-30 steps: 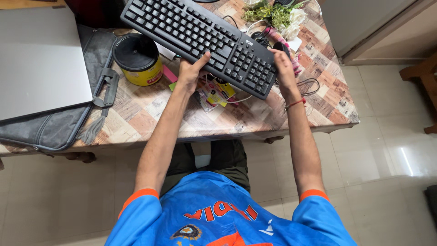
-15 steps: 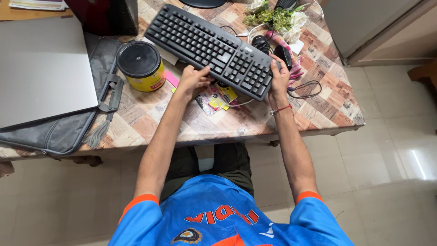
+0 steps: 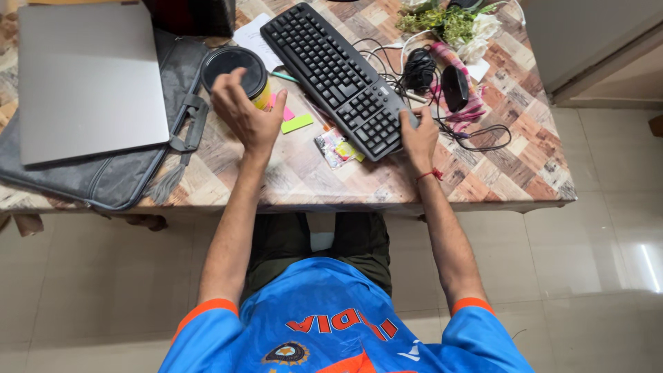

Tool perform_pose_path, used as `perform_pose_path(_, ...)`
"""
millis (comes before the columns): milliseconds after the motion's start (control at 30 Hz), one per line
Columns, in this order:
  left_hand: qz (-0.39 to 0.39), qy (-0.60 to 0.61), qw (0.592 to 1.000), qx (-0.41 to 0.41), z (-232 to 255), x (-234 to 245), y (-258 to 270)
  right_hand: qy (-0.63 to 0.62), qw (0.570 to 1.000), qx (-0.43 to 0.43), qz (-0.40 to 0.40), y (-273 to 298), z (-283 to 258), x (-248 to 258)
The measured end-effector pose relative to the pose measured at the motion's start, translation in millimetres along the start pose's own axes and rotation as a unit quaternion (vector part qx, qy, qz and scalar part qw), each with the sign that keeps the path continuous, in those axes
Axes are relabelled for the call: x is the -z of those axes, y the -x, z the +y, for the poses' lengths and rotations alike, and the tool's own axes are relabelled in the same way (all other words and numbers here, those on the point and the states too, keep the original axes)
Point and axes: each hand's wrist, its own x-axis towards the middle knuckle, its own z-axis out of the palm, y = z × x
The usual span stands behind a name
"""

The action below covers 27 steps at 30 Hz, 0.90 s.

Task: The person organizes a cluttered desk by sorting tangled wires and coiling a computer mouse cable. They handle a keyboard, a mouse, and various cables, arranging them neatly on the table surface.

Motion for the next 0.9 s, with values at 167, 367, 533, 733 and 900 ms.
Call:
perform_pose_path(167,-0.015,-0.067,0.994,0.086,-36,-2,-5,0.134,0.986,0.069,-0.069,15,-53,15)
perform_pose_path(367,-0.045,0.022,0.993,0.109,-53,-3,-8,0.188,0.954,0.234,-0.025,14,-88,12)
perform_pose_path(533,-0.082,0.067,0.988,0.109,-55,13,-19,0.031,0.938,0.34,-0.065,28,-130,-6)
perform_pose_path(733,-0.117,0.071,0.985,0.105,-68,42,-30,0.107,0.915,0.313,-0.229,64,-182,-38)
perform_pose_path(900,-0.116,0.027,0.988,0.101,-84,58,-35,0.205,0.92,0.242,-0.23,56,-167,-65)
